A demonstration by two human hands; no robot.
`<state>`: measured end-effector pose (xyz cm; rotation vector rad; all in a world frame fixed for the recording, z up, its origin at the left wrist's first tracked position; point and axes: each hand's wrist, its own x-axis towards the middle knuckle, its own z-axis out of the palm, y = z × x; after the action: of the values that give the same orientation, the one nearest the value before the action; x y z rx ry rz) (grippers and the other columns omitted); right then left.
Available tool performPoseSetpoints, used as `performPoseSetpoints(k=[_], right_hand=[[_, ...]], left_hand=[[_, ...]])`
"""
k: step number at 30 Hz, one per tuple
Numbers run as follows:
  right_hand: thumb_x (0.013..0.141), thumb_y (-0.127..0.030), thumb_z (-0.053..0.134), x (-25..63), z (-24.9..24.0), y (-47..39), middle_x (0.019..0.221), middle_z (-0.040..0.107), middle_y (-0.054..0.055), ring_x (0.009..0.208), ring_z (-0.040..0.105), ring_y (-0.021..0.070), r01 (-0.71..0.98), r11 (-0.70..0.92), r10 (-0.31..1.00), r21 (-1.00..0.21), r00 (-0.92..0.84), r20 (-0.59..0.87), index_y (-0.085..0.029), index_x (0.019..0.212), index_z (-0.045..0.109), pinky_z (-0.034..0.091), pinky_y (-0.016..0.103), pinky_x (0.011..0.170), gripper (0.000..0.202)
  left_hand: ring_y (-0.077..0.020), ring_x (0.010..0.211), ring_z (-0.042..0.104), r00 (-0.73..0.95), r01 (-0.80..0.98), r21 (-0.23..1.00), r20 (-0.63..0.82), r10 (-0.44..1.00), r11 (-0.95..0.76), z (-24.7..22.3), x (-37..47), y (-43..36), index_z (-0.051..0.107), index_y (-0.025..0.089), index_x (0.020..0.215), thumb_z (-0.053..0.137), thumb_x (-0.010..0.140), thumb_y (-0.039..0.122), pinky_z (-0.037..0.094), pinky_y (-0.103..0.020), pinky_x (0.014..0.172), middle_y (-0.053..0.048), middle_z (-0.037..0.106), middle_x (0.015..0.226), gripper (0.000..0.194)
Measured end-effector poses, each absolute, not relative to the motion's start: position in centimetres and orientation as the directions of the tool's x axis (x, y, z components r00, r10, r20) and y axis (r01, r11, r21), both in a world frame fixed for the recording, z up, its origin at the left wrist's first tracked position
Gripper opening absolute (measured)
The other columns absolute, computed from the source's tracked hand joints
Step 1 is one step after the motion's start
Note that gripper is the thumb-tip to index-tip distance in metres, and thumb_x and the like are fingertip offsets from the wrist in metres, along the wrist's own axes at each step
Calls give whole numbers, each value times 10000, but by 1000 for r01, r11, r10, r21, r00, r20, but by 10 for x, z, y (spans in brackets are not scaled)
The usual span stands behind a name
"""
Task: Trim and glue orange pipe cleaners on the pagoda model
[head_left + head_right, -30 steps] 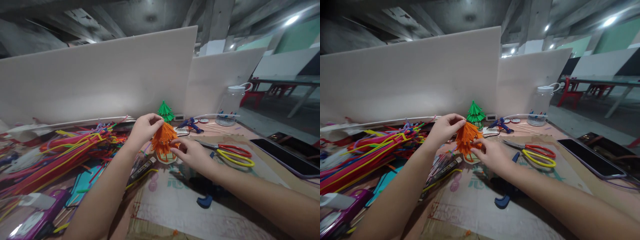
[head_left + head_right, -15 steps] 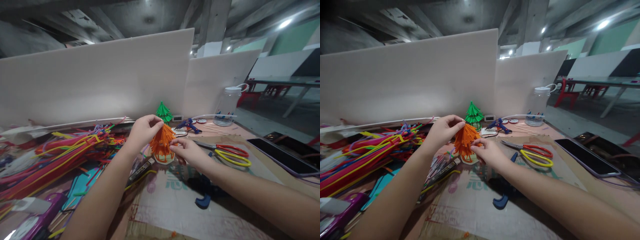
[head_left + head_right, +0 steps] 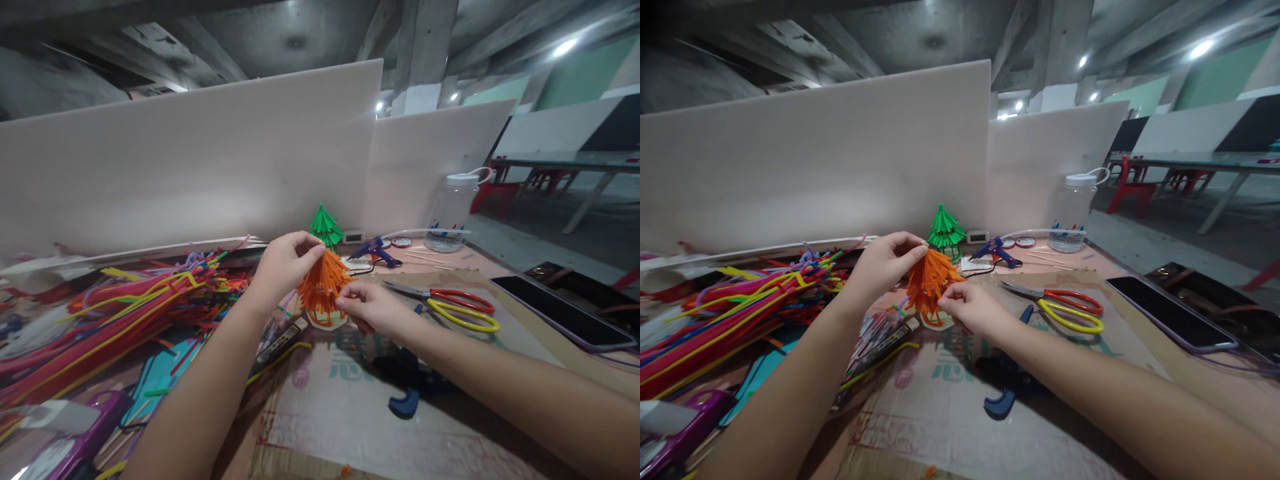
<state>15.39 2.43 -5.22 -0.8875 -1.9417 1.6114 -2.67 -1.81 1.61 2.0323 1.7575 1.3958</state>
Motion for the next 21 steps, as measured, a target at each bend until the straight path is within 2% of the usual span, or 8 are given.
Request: performPoseSetpoints(k=[4, 9, 14, 21], right_hand=[[900, -270, 558, 157, -46, 30, 367, 441, -104, 309, 392, 79, 216, 164, 720, -963, -693, -33, -209, 742, 508, 288, 180, 352, 177], [926, -219, 510, 158, -47, 27, 505, 607, -63, 352, 465, 86, 255, 236, 727, -938, -686, -4, -215, 811, 511, 344, 187, 378, 115], [855, -137, 593, 159, -53, 17, 467, 592, -60, 354, 504, 105, 332, 294, 674, -896, -737, -52, -215, 737, 518, 340, 189, 365, 160], [942, -194, 484, 157, -58, 16, 565, 620, -47, 424, 531, 109, 279, 344, 722, -896, -689, 63, -226, 838, 489, 391, 203, 432, 109]], left_hand=[[-163, 736, 662, -88, 722, 613, 541, 837, -320, 16, -26, -19, 720, 169, 892, 614, 867, 344, 501, -266, 691, -38, 746, 839, 206], [-166, 727, 661, -73, 727, 604, 541, 838, -327, 18, -21, -22, 717, 170, 874, 604, 870, 338, 500, -266, 684, -36, 742, 819, 202], [-169, 742, 663, -89, 728, 612, 531, 843, -309, 18, -26, -20, 718, 165, 879, 608, 868, 342, 492, -264, 682, -38, 743, 823, 209], [-177, 769, 675, -125, 695, 661, 497, 859, -281, 17, -34, -18, 719, 167, 901, 621, 861, 359, 498, -268, 688, -45, 751, 860, 219]])
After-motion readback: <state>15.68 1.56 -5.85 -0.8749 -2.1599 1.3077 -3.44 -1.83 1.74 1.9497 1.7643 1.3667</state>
